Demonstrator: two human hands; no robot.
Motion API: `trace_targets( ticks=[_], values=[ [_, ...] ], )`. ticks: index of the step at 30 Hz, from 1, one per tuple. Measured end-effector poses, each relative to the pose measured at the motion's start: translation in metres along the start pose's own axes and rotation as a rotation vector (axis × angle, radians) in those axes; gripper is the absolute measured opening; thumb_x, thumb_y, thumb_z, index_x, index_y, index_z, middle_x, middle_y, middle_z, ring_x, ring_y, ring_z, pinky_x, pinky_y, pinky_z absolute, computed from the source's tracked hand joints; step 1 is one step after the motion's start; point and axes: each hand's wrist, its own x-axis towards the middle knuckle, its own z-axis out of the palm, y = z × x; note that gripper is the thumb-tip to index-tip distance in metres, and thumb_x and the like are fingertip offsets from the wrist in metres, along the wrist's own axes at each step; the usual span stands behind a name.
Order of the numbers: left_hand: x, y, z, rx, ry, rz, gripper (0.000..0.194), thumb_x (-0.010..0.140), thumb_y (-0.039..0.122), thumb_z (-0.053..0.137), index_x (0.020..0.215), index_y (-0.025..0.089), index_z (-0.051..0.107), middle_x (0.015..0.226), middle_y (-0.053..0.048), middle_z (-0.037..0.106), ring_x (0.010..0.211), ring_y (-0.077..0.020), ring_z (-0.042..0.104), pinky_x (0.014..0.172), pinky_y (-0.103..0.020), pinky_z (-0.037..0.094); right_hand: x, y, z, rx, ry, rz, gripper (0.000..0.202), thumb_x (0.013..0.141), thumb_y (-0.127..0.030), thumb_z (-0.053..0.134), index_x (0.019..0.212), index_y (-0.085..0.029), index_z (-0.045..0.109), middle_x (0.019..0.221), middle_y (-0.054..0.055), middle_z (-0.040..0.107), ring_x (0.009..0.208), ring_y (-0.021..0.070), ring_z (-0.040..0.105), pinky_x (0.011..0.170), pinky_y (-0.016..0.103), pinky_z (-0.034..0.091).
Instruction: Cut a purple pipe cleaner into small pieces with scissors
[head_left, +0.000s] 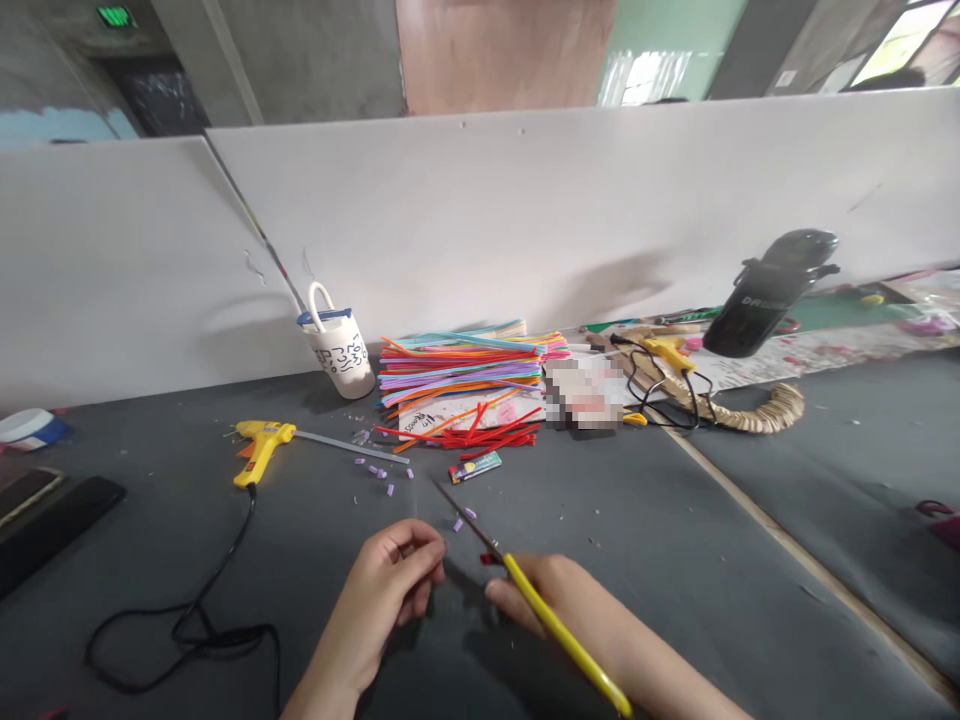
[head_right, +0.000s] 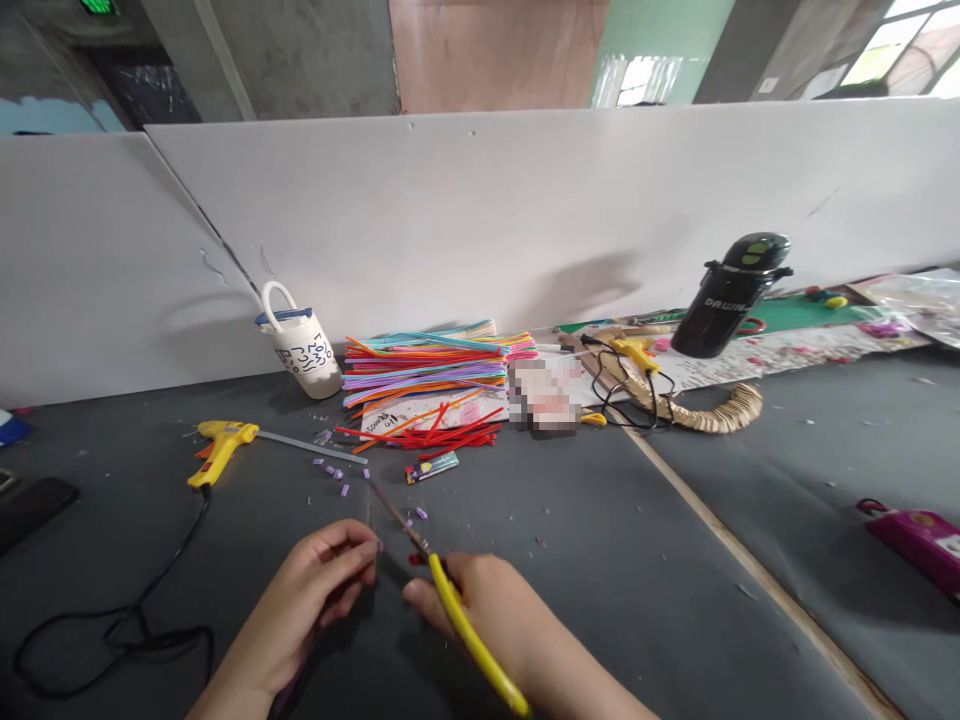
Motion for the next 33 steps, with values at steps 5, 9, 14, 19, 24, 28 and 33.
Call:
trace_targets(
  ticks=[5, 9, 14, 19, 24, 28, 33],
  values=[
    [0.004, -0.001, -0.004, 0.482, 0.061, 0.202, 0.02, 0.077, 0.036, 0.054, 0.071, 0.017, 0.061, 0.056, 0.002, 0.054, 0.048, -0.0125, 0.048, 0.046, -0.021, 0.034, 0.007, 0.014, -0.022, 0.071, 0.154, -0.005, 0.039, 0.083, -0.052, 0.037, 0.061, -0.02, 0.037, 0.058, -0.005, 0.033, 0.055, 0.011, 0.033, 0.049, 0.021, 0.027],
    [0.014, -0.001, 0.002, 0.89, 0.164, 0.279, 0.016, 0.076, 0.027, 0.052, 0.085, 0.017, 0.061, 0.067, -0.003, 0.06, 0.064, -0.0194, 0.057, 0.061, -0.027, 0.04, 0.01, 0.021, -0.027, 0.087, 0.197, -0.02, 0.039, 0.084, -0.051, 0.037, 0.061, -0.02, 0.033, 0.059, -0.005, 0.031, 0.055, 0.0103, 0.03, 0.049, 0.022, 0.024],
    [0.034, -0.005, 0.028, 1.019, 0.112, 0.334, 0.039, 0.076, 0.018, 0.052, 0.114, 0.02, 0.056, 0.097, -0.009, 0.063, 0.083, -0.0221, 0.062, 0.073, -0.028, 0.041, 0.01, 0.021, -0.028, 0.09, 0.204, -0.061, 0.04, 0.083, -0.052, 0.039, 0.062, -0.019, 0.038, 0.059, -0.005, 0.033, 0.056, 0.0107, 0.03, 0.049, 0.022, 0.024],
    [0.04, -0.013, 0.039, 1.092, 0.102, 0.368, 0.025, 0.084, 0.015, 0.04, 0.094, 0.022, 0.062, 0.091, -0.007, 0.061, 0.081, -0.02, 0.062, 0.069, -0.026, 0.04, 0.01, 0.023, -0.027, 0.107, 0.212, -0.085, 0.038, 0.082, -0.05, 0.042, 0.062, -0.019, 0.039, 0.059, -0.005, 0.034, 0.056, 0.0107, 0.03, 0.05, 0.022, 0.025],
    [0.039, -0.016, 0.031, 1.088, 0.152, 0.366, 0.024, 0.085, 0.013, 0.035, 0.077, 0.021, 0.056, 0.084, -0.006, 0.059, 0.075, -0.019, 0.059, 0.066, -0.026, 0.038, 0.01, 0.02, -0.026, 0.042, 0.207, -0.064, 0.036, 0.082, -0.048, 0.042, 0.061, -0.019, 0.039, 0.056, -0.005, 0.035, 0.055, 0.0107, 0.031, 0.049, 0.022, 0.025],
    [0.04, -0.011, 0.017, 1.006, 0.192, 0.335, 0.02, 0.08, 0.01, 0.04, 0.074, 0.022, 0.055, 0.08, -0.004, 0.059, 0.076, -0.019, 0.058, 0.067, -0.027, 0.037, 0.01, 0.019, -0.026, 0.044, 0.196, -0.068, 0.036, 0.082, -0.048, 0.042, 0.061, -0.018, 0.04, 0.057, -0.005, 0.035, 0.055, 0.0105, 0.031, 0.05, 0.022, 0.025],
    [0.028, 0.008, -0.001, 0.834, 0.217, 0.296, 0.016, 0.078, 0.014, 0.04, 0.071, 0.019, 0.053, 0.07, -0.003, 0.056, 0.068, -0.0177, 0.053, 0.065, -0.027, 0.037, 0.011, 0.02, -0.025, 0.066, 0.201, -0.066, 0.035, 0.082, -0.046, 0.044, 0.061, -0.018, 0.041, 0.058, -0.006, 0.034, 0.055, 0.0103, 0.03, 0.05, 0.022, 0.025]
  ],
)
